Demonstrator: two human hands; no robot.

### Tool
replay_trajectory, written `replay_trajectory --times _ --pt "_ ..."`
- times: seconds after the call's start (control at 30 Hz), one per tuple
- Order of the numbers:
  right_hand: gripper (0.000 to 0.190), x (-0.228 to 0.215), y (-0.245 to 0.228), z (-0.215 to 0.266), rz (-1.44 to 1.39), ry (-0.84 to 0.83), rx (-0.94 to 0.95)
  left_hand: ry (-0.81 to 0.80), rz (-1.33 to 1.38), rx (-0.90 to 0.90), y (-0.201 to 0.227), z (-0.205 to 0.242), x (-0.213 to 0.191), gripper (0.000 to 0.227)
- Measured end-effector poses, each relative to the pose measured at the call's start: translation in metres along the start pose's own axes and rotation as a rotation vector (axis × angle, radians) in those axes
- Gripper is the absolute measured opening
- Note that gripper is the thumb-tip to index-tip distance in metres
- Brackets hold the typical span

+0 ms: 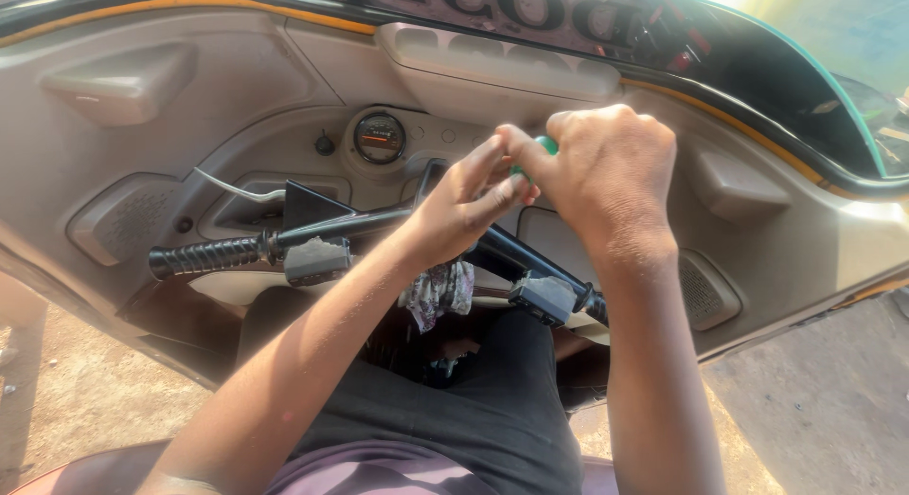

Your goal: The person removes a plastic cover from the steering column, handles small screws and a component with wires, and then reattaches the parts using a green-handled screwdriver and their hands.

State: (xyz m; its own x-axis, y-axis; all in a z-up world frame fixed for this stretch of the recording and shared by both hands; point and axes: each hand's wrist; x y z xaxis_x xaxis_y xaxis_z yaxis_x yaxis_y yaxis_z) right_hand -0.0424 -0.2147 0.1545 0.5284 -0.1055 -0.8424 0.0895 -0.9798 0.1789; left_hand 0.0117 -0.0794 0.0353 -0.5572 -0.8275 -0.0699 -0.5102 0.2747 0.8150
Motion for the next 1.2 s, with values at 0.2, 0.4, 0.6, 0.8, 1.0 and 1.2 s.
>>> replay_trajectory --times 0.2,0.4,0.6,0.8,1.0,1.2 --pt "0.031 0.003 0.005 0.014 -0.640 0.121 -0.369 -0.051 -0.278 -0.082 0.010 0.001 -0.022 0.021" --pt "0.028 0.015 0.011 0.014 -0.745 0.122 -0.373 -0.220 -0.458 -0.226 0.027 0.002 -0.038 0.026" --pt "0.052 0.036 0.007 0.020 -0.491 0.274 -0.167 -0.104 -0.421 -0.160 0.025 0.009 -0.038 0.034" --pt "0.027 -0.002 0.043 0.060 -0.770 0.475 0.018 0.170 -0.444 -0.105 0.038 0.045 -0.077 0.030" --pt "0.021 -0.026 0.097 0.162 -0.830 0.417 0.375 0.638 -0.835 -0.158 0.038 0.121 -0.151 0.029" --pt "0.017 0.087 0.138 0.276 -0.647 -0.388 0.755 0.779 -0.629 -0.653 -0.021 0.181 -0.228 0.025"
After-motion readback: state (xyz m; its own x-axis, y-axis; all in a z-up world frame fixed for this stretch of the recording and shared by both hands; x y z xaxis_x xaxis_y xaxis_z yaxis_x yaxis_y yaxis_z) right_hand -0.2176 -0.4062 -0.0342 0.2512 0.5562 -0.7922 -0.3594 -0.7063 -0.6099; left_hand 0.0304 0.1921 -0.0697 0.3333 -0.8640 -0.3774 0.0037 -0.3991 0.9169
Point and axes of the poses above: each hand's wrist, its own z-axis away from the middle knuckle, its own x-axis out of the palm, y = z × x, and after that the axes turned 7 degrees about -z, right-handed
